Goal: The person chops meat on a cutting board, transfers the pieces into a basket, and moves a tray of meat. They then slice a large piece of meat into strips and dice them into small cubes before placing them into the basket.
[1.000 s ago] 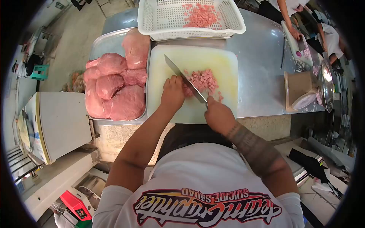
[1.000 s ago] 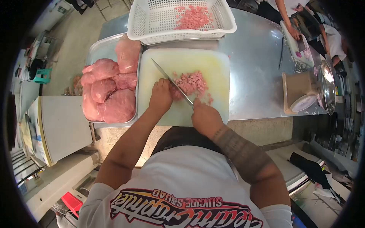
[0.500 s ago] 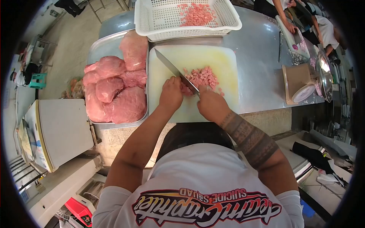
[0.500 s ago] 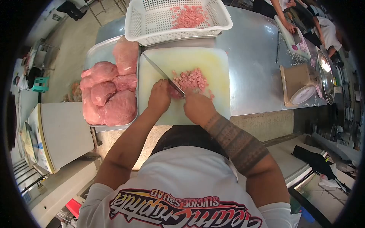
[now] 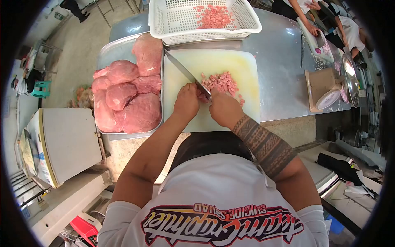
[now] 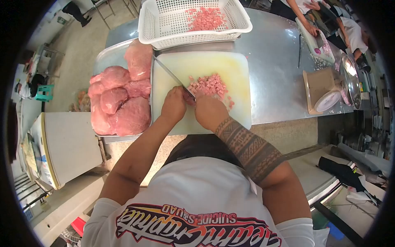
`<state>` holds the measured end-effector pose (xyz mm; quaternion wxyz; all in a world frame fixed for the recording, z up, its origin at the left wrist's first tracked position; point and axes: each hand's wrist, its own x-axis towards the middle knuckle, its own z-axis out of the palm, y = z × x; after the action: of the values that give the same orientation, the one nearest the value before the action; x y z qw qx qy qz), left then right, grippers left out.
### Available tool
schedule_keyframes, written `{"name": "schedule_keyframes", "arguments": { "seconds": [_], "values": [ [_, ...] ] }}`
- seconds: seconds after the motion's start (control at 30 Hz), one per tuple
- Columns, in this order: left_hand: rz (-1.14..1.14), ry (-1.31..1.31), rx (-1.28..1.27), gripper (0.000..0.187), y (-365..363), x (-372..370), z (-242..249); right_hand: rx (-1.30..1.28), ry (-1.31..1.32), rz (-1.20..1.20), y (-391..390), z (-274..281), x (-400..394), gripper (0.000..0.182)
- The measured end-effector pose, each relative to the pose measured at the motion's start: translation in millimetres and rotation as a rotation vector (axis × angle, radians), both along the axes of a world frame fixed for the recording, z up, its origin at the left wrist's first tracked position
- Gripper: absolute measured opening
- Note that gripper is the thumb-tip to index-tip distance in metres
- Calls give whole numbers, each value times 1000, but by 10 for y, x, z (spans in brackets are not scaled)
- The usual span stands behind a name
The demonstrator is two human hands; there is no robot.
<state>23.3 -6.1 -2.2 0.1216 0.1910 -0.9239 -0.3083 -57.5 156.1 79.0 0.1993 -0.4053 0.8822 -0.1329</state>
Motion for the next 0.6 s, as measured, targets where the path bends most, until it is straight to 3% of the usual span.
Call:
{"name": "schedule_keyframes", "arguments": {
  "seconds": [0.17, 0.27, 0.4, 0.6],
  "values": [
    [-14, -88, 0, 19, -56, 5, 82, 8, -11, 15, 204, 574, 120, 22],
    [-30, -38, -12, 19, -31, 14, 31, 159, -120, -3, 377, 695, 253, 22],
    [-65, -50, 2, 22, -59, 13, 35, -14, -60, -35, 94, -3, 146, 25],
    [-52, -118, 89, 23, -100, 11, 172, -17, -18, -31, 35, 131, 136, 27]
  ]
}}
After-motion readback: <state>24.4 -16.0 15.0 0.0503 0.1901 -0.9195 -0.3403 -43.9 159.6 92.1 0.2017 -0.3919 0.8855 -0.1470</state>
